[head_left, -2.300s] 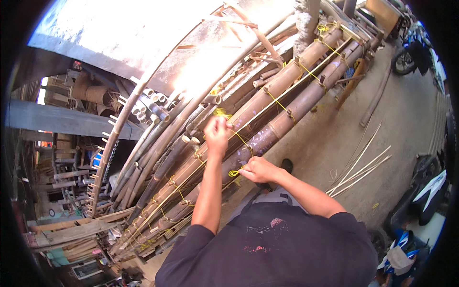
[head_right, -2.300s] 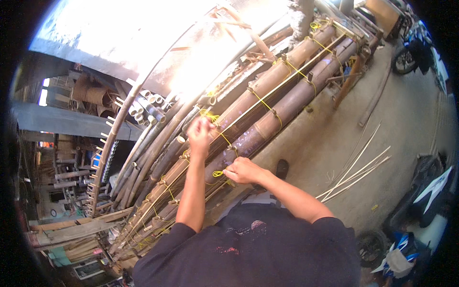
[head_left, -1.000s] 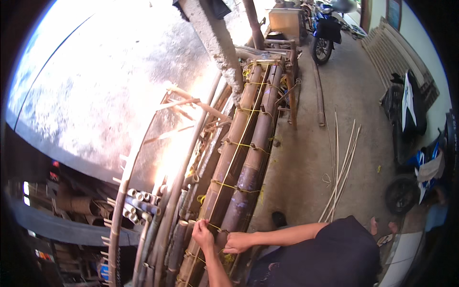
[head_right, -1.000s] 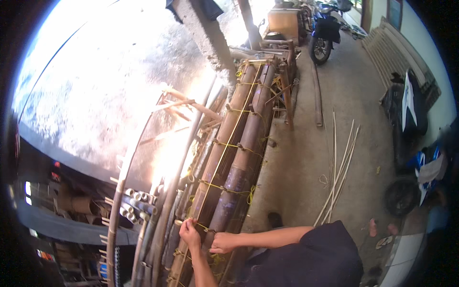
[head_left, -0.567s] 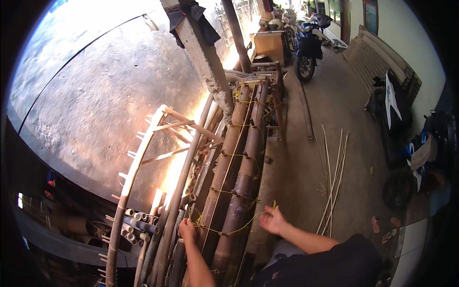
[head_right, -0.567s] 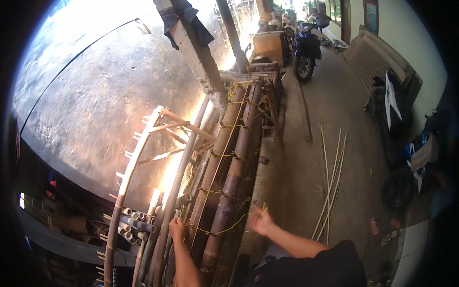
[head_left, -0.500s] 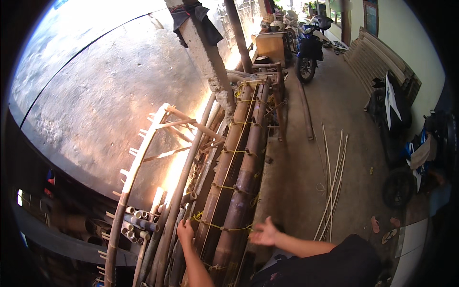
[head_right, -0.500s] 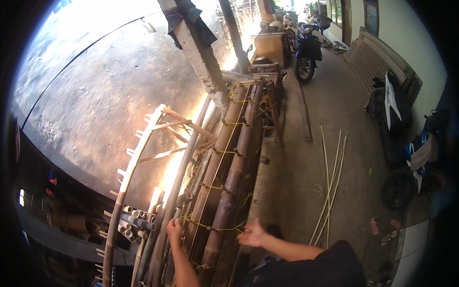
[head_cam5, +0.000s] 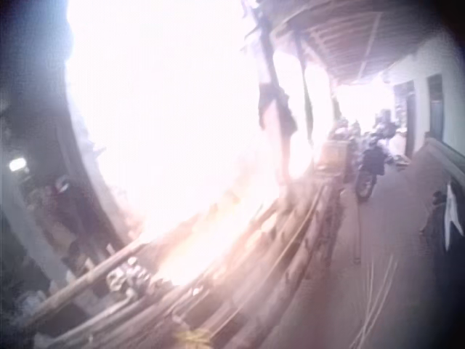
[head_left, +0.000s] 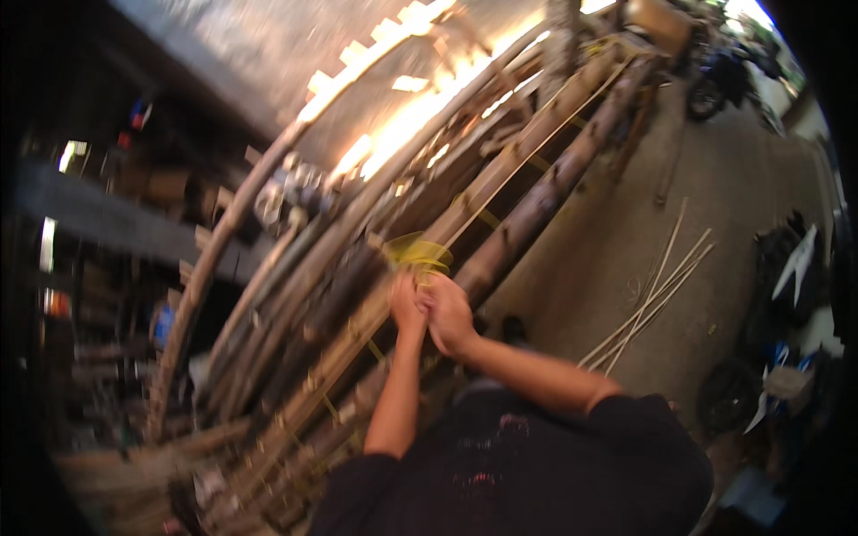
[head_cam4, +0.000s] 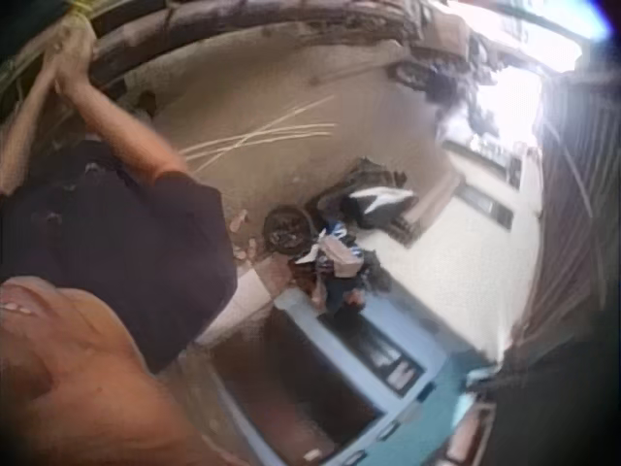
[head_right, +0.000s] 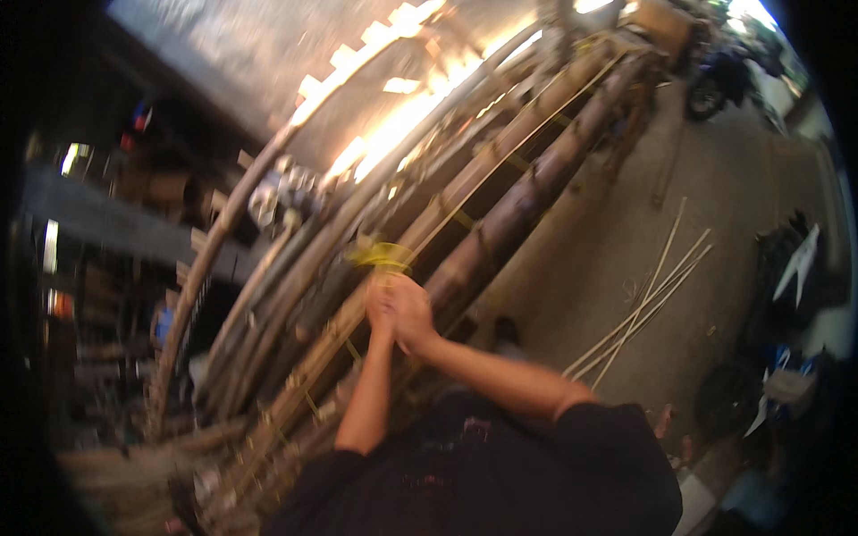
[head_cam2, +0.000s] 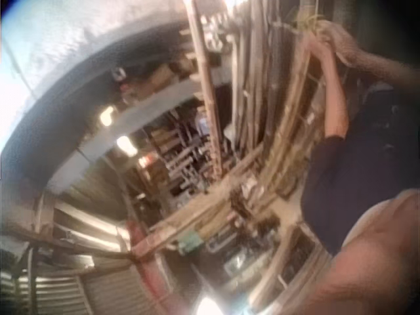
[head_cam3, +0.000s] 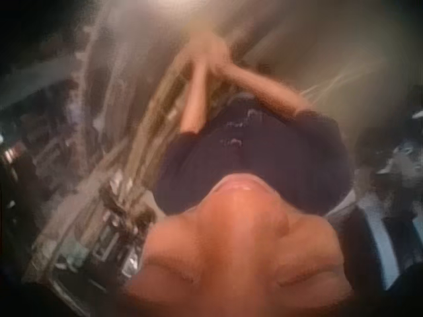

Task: The person ties thin bamboo sticks to a larger bamboo rack using yellow string. They wrap the string around the sticks and rack, then tie knots to secure them in place.

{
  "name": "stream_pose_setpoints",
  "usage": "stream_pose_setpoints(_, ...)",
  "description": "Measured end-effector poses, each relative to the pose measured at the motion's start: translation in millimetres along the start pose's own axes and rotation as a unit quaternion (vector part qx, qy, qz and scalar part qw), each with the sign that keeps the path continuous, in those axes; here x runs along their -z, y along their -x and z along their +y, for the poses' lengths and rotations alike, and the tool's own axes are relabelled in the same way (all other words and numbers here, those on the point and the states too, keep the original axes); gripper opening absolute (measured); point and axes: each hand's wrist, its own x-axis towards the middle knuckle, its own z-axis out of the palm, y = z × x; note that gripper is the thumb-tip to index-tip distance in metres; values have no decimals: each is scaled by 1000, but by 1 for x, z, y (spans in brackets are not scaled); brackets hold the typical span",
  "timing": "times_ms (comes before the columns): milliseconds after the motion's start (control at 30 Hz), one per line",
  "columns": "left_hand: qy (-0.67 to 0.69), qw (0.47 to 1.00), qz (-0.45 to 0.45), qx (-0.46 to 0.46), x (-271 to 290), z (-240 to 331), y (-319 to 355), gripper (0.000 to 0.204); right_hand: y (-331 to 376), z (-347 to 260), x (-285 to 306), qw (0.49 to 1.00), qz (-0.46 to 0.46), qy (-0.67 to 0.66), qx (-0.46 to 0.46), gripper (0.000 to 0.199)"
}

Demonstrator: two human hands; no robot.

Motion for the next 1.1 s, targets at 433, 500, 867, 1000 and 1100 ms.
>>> stream_pose_setpoints(433, 13, 994, 23, 110, 23, 42, -11, 28, -97, -25, 32, 828, -535, 107, -129, 46)
stream_pose_setpoints(500, -9, 996, 33, 77, 16, 47, -17, 29, -43, -28, 85, 787, -557, 226, -136, 35)
stream_pose_setpoints(867, -27, 994, 99, 23, 28, 14, -125, 32, 31, 20, 88, 881, -387, 253, 96, 26)
stream_pose_setpoints(1000, -40, 996, 0, 73, 15, -14, -120, 36, 69, 51, 86, 988, 89, 91, -89, 31)
stream_pose_setpoints(1100, 37, 998, -17, 50, 70, -5, -89, 38, 115, 68, 67, 834, -30, -124, -537, 34)
